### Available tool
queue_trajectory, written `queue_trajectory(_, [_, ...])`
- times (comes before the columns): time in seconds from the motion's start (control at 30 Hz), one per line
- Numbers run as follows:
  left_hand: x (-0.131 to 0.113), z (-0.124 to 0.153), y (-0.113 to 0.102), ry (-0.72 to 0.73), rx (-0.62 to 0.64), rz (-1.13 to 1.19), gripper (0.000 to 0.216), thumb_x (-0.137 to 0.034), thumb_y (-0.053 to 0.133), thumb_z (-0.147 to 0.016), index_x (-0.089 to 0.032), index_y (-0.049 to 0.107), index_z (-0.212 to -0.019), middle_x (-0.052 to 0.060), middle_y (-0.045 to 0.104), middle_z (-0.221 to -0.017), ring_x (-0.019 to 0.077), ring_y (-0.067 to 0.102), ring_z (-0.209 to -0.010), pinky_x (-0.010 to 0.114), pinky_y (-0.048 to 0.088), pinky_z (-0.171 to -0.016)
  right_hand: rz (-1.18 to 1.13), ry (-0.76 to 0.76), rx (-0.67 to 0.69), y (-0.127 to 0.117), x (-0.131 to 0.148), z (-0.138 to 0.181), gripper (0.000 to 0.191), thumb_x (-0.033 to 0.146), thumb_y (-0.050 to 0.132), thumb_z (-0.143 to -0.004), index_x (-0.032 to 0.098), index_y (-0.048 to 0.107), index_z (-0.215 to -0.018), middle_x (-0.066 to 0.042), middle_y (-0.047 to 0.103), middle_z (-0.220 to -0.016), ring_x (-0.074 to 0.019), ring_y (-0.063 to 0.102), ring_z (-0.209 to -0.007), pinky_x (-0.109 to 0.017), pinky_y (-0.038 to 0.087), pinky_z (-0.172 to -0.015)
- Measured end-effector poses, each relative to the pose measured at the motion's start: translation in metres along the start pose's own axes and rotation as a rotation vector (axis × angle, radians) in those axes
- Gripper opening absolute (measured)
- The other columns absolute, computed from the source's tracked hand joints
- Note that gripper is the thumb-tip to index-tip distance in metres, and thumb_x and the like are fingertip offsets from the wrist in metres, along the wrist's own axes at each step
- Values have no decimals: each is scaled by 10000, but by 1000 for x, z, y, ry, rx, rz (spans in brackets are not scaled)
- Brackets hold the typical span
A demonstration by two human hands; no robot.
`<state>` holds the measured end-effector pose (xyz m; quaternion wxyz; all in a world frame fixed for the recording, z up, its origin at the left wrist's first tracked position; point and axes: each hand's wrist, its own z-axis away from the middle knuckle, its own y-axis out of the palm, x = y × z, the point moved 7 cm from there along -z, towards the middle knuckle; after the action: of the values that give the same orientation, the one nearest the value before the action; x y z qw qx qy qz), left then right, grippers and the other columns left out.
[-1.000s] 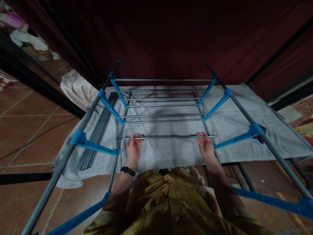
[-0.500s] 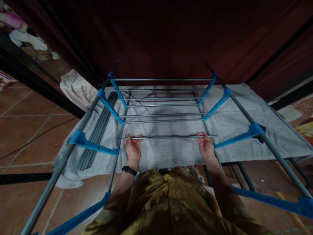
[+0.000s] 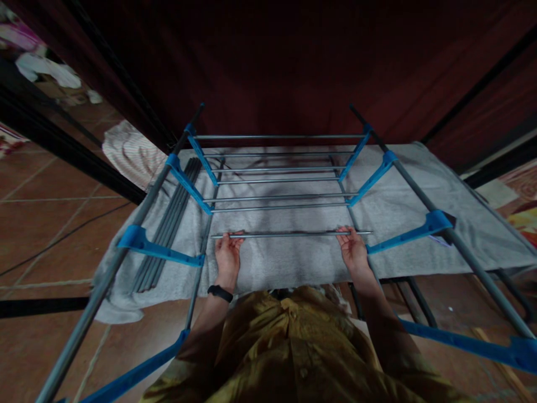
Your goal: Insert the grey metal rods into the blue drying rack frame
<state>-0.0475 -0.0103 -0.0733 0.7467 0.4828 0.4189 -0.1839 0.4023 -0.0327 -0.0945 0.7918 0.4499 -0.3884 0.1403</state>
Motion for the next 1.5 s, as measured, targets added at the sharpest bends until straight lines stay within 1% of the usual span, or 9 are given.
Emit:
queue_trajectory(0.33, [3,-3,-3,-24,-5,-20,306,-367,775,-789,-175,542,-738,-24,658,-636,127,663,-602,303,559,-705,11,3,16,2,0,1,95,259,736,-826,200,664,-845,-16,748,-863,-137,722,-885,-293,581,-900])
queue_trajectory(0.47, [3,-3,-3,-17,3,-5,311,-425,737,-828,-176,558,-770,-19,658,-645,129,662,-610,308,559,-719,7,7,12,2,0,1,80,238,727,-826,194,662,-840,-24,746,-869,-139,724,-878,-291,585,-887])
queue_trajectory(0.6, [2,-3,-3,-25,7,35,329,-507,643,-886,-182,592,-879,10,680,-687,155,687,-667,311,552,-716,4,-7,20,2,0,1,55,227,713,-832,198,668,-847,-19,745,-869,-143,724,-886,-297,595,-873])
queue_trajectory(0.73, [1,-3,-3,8,-4,29,306,-456,647,-892,-223,559,-1069,2,689,-712,169,702,-699,299,540,-691,13,-13,25,1,0,1,55,234,713,-834,203,668,-839,-17,743,-880,-140,722,-896,-292,594,-875])
queue_trajectory(0.9, [1,-2,-3,66,-37,-21,529,-358,677,-870,-307,407,-1322,-41,668,-756,152,694,-706,280,539,-667,16,-18,20,1,0,0,103,251,741,-812,197,654,-812,-21,739,-885,-143,722,-888,-292,592,-868])
queue_trajectory(0.97, [0,-1,-3,81,-48,-33,589,-324,673,-867,-334,364,-1368,-56,644,-760,135,675,-687,273,544,-670,15,-19,9,0,1,0,107,249,744,-810,196,651,-812,-22,740,-893,-142,722,-882,-293,591,-869])
queue_trajectory(1.13, [-1,0,-5,84,-72,-39,447,-264,650,-861,-324,453,-1258,-54,602,-731,129,636,-632,272,545,-653,-6,-9,4,-1,0,-1,66,241,708,-838,198,658,-837,-22,745,-881,-141,721,-880,-295,591,-874])
queue_trajectory(1.3, [-1,0,-4,87,-70,-45,229,-287,626,-880,-275,526,-1086,-32,598,-750,129,627,-644,270,534,-655,15,20,-12,-2,-1,-4,78,259,708,-848,212,648,-838,-11,745,-854,-148,724,-885,-336,588,-912])
queue_trajectory(1.5, [0,1,-6,112,-83,-61,199,-308,647,-860,-269,526,-1014,-31,600,-767,131,619,-652,271,531,-656,48,28,-17,0,-1,-6,60,230,645,-872,206,649,-817,-25,746,-843,-145,727,-867,-319,586,-901])
